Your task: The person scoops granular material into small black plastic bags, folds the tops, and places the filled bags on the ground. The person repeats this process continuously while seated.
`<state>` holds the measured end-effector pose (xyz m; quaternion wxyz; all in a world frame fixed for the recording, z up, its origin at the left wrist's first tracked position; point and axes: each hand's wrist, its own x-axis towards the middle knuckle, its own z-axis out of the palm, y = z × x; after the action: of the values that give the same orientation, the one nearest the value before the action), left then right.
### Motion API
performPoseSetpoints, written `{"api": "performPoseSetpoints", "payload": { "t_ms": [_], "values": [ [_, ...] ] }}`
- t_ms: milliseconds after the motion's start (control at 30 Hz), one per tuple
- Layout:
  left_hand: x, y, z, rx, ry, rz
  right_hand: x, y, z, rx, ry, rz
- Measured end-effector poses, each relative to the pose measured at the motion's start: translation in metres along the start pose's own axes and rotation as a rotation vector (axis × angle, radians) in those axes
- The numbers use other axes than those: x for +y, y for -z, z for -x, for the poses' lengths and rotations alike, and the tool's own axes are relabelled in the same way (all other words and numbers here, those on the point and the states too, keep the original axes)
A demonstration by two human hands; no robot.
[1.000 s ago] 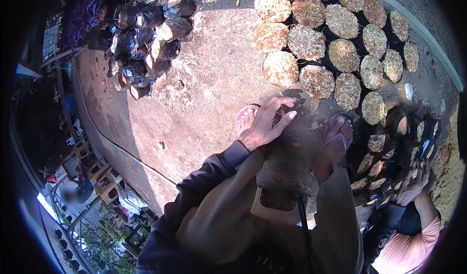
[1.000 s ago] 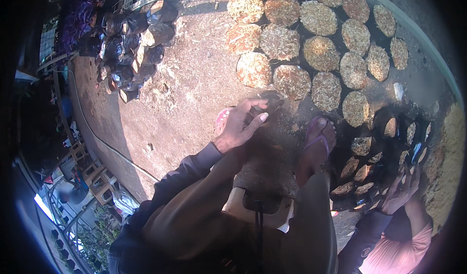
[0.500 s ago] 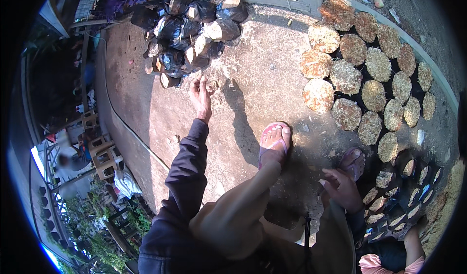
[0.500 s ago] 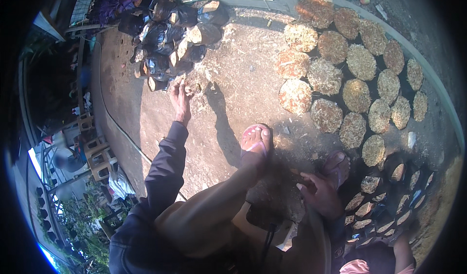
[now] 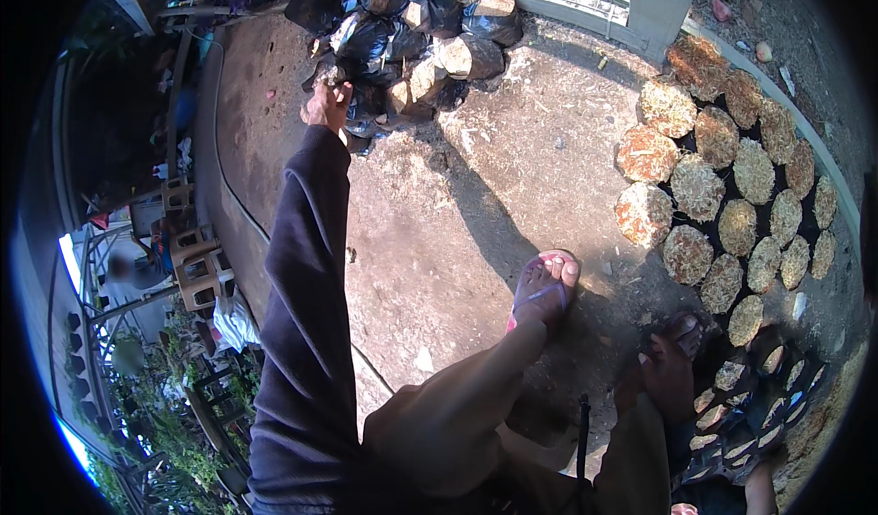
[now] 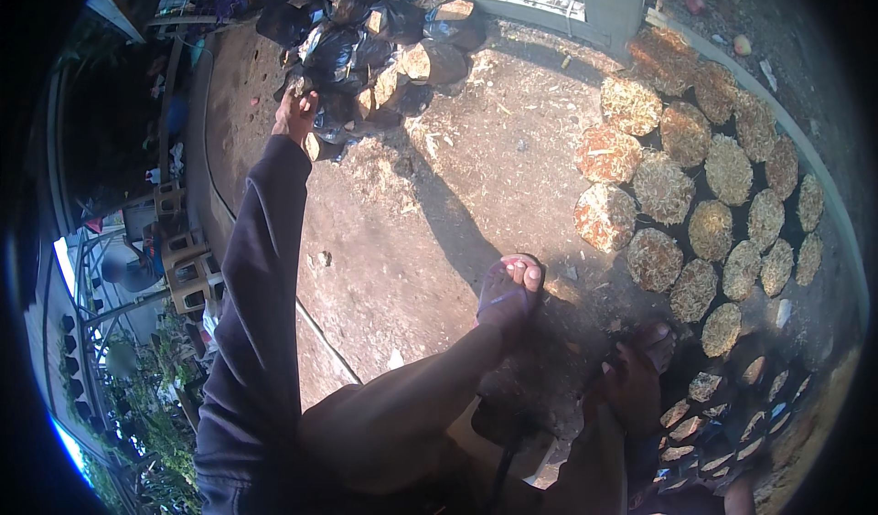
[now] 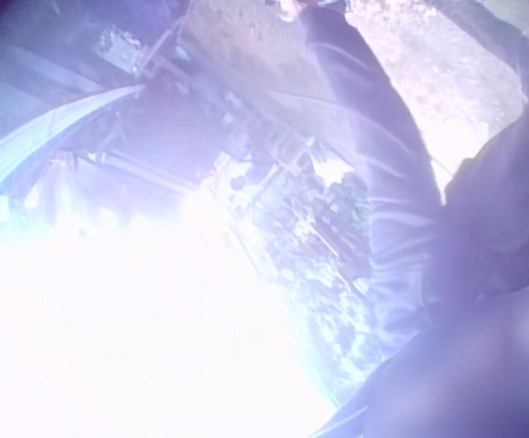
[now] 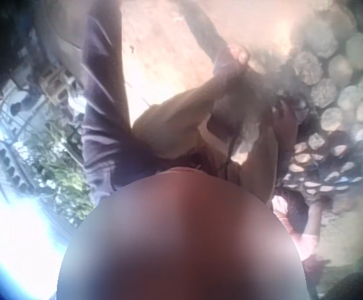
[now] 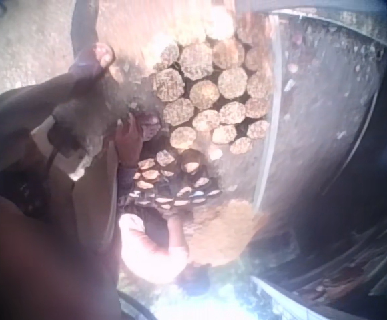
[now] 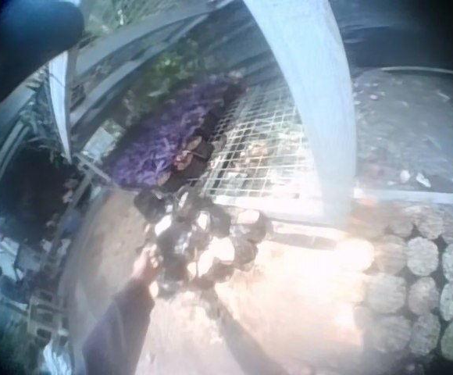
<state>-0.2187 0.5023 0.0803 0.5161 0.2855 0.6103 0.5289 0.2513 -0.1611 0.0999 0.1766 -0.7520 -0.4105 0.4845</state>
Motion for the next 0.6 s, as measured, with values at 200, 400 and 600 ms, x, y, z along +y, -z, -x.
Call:
{"api": "performPoseSetpoints", "payload": {
  "t_ms": [200, 400, 600],
  "values": [
    [0.004, -0.015, 0.024, 0.027, -0.009, -0.023, 0.001, -0.007, -0.01, -0.047, -0.029, 0.012],
    [0.005, -0.002, -0.002, 0.071, -0.015, -0.046, -0.002, -0.008, -0.017, -0.053, -0.054, 0.036],
    [-0.001, 0.027, -0.057, 0.148, 0.048, -0.022, -0.001, -0.009, -0.019, -0.047, -0.034, -0.01]
  ]
}}
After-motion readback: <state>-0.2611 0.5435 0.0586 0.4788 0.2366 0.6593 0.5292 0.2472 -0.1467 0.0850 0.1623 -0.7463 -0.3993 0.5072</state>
